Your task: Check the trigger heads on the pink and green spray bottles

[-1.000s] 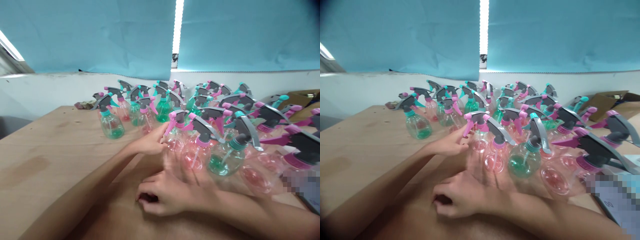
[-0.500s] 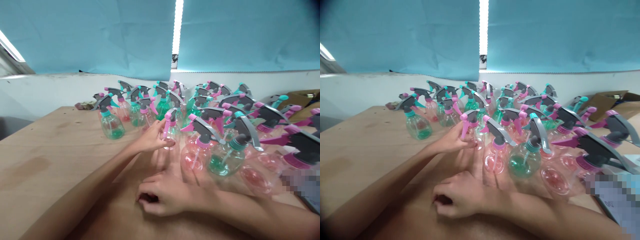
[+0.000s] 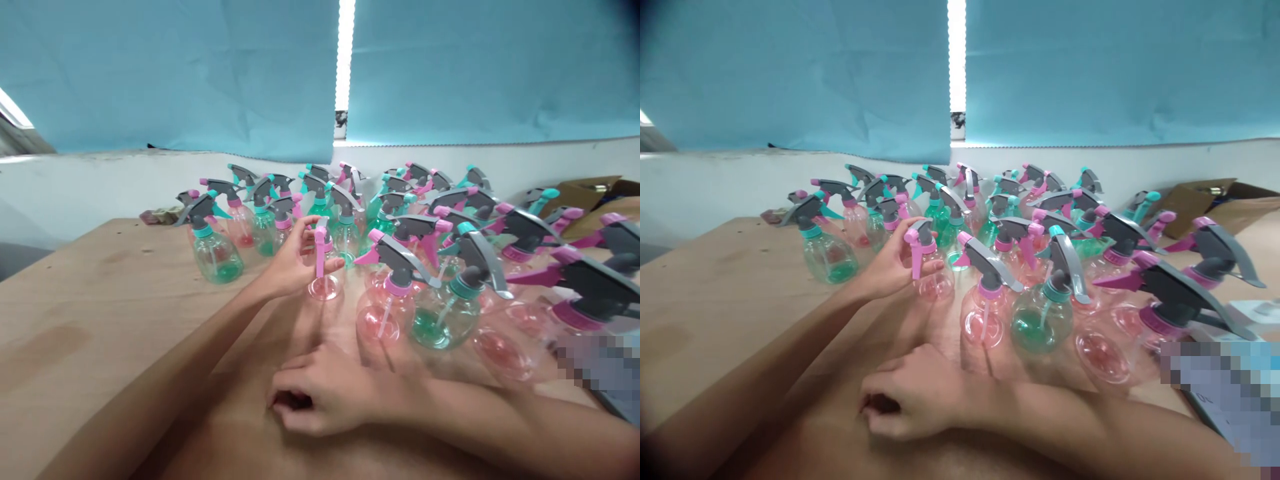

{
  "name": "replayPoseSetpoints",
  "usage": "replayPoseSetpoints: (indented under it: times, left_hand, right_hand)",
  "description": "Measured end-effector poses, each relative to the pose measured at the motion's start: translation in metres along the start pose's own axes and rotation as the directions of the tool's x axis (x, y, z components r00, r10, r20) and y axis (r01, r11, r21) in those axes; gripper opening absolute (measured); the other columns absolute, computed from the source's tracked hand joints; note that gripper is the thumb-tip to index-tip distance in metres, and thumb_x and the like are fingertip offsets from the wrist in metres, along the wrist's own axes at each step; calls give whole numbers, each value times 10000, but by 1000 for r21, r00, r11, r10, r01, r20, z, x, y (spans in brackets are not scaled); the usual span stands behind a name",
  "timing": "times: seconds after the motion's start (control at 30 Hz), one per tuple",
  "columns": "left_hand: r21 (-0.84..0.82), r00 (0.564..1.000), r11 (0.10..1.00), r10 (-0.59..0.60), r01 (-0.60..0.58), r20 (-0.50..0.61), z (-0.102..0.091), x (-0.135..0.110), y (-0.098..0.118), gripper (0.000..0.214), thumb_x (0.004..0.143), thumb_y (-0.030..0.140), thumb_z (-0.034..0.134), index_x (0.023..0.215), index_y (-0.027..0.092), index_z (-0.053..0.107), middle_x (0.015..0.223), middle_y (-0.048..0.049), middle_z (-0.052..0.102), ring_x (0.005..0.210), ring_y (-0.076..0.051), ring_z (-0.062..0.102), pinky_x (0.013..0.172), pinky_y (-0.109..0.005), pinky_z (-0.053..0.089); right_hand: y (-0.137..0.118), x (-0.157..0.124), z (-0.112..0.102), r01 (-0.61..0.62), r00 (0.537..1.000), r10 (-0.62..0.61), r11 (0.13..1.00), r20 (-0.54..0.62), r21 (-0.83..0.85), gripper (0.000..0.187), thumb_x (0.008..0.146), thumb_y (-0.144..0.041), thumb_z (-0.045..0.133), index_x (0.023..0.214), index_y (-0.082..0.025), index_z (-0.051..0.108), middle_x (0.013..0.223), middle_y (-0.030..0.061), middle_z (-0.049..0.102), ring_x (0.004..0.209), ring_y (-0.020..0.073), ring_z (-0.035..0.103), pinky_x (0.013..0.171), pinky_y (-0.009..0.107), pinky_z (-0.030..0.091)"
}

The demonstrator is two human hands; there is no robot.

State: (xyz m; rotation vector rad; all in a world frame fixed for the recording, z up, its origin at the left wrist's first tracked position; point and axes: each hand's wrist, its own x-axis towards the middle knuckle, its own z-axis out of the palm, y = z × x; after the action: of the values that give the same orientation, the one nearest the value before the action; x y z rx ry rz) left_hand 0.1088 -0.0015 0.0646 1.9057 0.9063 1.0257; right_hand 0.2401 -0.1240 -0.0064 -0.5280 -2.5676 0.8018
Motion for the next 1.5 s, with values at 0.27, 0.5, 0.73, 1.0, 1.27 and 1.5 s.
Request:
replayPoseSetpoints:
  times: [0.27, 0.5, 0.73, 1.0, 1.27, 1.5]
  left_hand:
    - [4, 999, 1000, 10, -10, 31, -2, 4, -3, 621, 813, 428, 887, 1311, 229, 574, 1109, -59, 671, 1002, -236, 689, 904, -388, 586]
    - [38, 997, 999, -15, 13, 78, -9, 5, 6, 619, 831, 400, 862, 1372, 233, 613, 1128, -59, 685, 924, -196, 678, 855, -355, 584]
    - [184, 998, 983, -14, 3, 59, -17, 8, 7, 393, 757, 470, 896, 979, 172, 769, 1125, -87, 696, 891, -215, 710, 827, -366, 622]
    - [282, 999, 959, -49, 42, 18, -23, 4, 22, 393, 723, 391, 892, 982, 172, 691, 974, -59, 709, 896, -242, 702, 822, -399, 614]
    - [289, 964, 957, -91, 16, 248, -40, 4, 31, 432, 803, 420, 819, 1156, 201, 697, 1025, -81, 723, 985, -277, 720, 832, -404, 618]
    - [314, 893, 948, -176, 41, 413, -56, 3, 38, 369, 863, 495, 770, 1126, 240, 717, 1069, -67, 739, 1036, -279, 726, 857, -393, 611]
  right_hand:
    - [7, 0, 7, 29, 999, -29, 1000, -29, 6, 152, 960, -321, 585, 1014, -221, 686, 954, -11, 777, 777, 130, 688, 699, 243, 471]
    - [4, 1, 4, 30, 999, -30, 1000, -28, 9, 143, 959, -308, 581, 996, -216, 684, 941, -5, 777, 759, 131, 674, 683, 248, 456]
    - [5, 1, 4, 26, 999, -26, 999, -30, 18, 123, 959, -304, 585, 975, -216, 670, 900, -5, 758, 738, 125, 643, 666, 238, 431]
    - [6, 0, 5, 33, 999, -32, 999, -23, 20, 125, 966, -303, 583, 986, -220, 674, 902, -6, 753, 752, 129, 653, 668, 242, 436]
    - [4, 0, 4, 28, 999, -28, 999, -20, 30, 113, 965, -282, 591, 1008, -217, 673, 911, -12, 750, 760, 121, 650, 684, 242, 442]
    - [7, 0, 8, 60, 997, -57, 996, -47, 68, 120, 964, -263, 586, 1017, -205, 677, 896, -3, 747, 755, 124, 657, 718, 232, 473]
